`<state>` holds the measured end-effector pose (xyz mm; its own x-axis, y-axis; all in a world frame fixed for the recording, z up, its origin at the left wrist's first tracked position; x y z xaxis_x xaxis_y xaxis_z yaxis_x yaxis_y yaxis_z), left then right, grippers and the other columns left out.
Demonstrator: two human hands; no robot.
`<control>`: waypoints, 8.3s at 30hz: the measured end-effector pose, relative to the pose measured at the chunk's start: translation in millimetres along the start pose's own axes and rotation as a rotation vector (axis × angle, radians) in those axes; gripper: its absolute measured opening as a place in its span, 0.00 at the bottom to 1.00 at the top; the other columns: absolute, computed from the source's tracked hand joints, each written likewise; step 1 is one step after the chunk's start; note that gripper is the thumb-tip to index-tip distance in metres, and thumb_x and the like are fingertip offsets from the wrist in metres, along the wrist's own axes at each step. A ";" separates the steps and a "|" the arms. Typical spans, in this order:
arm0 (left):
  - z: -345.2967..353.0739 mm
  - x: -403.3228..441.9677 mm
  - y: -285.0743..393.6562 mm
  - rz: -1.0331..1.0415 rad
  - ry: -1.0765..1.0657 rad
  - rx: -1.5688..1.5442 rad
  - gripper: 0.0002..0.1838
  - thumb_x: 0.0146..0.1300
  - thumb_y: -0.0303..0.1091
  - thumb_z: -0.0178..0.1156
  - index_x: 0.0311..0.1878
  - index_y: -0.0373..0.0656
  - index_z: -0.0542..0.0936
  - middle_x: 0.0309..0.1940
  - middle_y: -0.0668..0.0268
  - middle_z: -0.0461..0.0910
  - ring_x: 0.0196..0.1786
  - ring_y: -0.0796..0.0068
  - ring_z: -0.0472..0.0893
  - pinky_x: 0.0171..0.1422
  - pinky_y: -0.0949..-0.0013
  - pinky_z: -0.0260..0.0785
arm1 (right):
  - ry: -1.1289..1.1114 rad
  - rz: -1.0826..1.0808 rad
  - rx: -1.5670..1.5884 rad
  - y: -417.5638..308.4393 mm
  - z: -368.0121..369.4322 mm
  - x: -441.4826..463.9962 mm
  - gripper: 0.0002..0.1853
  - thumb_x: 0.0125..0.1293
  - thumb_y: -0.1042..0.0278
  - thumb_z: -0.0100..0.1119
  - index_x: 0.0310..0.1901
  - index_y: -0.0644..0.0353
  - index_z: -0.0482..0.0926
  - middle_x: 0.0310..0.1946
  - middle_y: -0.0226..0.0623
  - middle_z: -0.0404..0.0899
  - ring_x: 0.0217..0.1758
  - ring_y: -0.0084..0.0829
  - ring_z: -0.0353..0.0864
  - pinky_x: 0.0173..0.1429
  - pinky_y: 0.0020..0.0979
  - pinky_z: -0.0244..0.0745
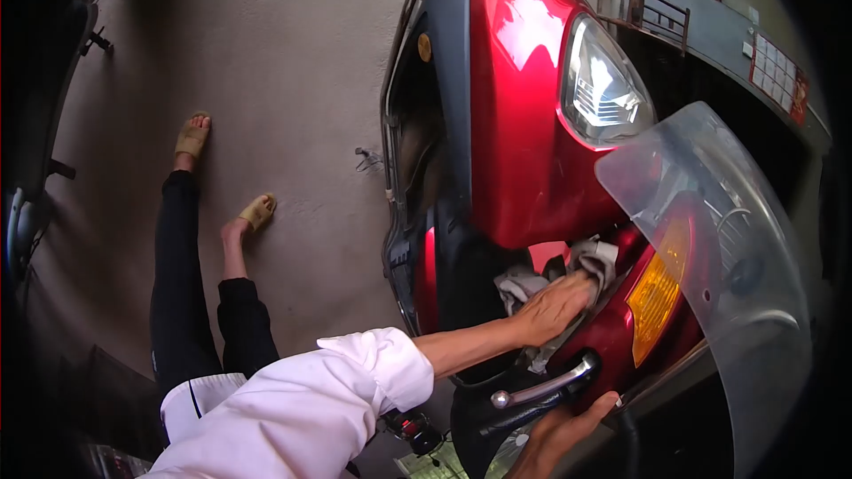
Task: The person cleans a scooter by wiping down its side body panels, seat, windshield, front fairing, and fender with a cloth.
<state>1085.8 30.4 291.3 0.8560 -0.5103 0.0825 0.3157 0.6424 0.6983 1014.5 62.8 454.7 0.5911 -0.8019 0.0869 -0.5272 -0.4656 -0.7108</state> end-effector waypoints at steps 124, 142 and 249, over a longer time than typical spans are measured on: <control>-56.9 192.3 98.6 0.528 -0.057 1.490 0.13 0.61 0.43 0.56 0.38 0.56 0.90 0.47 0.72 0.81 0.60 0.63 0.71 0.64 0.56 0.58 | 0.031 0.074 -0.125 -8.6 5.6 -5.0 0.33 0.74 0.49 0.51 0.61 0.79 0.68 0.61 0.54 0.71 0.60 0.38 0.72 0.67 0.39 0.64; -73.8 86.8 92.7 0.844 0.194 1.178 0.12 0.56 0.40 0.57 0.38 0.46 0.85 0.50 0.66 0.79 0.62 0.61 0.70 0.68 0.55 0.59 | -0.094 0.045 0.144 -1.5 13.6 4.5 0.33 0.73 0.51 0.56 0.68 0.68 0.62 0.60 0.47 0.71 0.59 0.37 0.76 0.65 0.39 0.73; -14.2 28.7 30.6 -0.419 0.113 -1.305 0.20 0.71 0.35 0.52 0.64 0.44 0.74 0.54 0.64 0.82 0.52 0.73 0.83 0.59 0.69 0.77 | 0.011 -0.105 -0.218 -0.3 0.4 10.4 0.42 0.71 0.50 0.58 0.76 0.65 0.50 0.75 0.46 0.53 0.72 0.37 0.62 0.75 0.38 0.61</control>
<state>1125.8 43.6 304.9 0.6111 -0.7886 -0.0687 0.6543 0.5520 -0.5169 1021.0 54.7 455.6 0.6437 -0.7482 0.1608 -0.5833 -0.6157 -0.5298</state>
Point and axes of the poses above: each hand's wrist, its own x-axis towards the middle knuckle, its own z-axis out of the palm, y = z × x, the point moved 7 cm from there along x, towards the middle knuckle
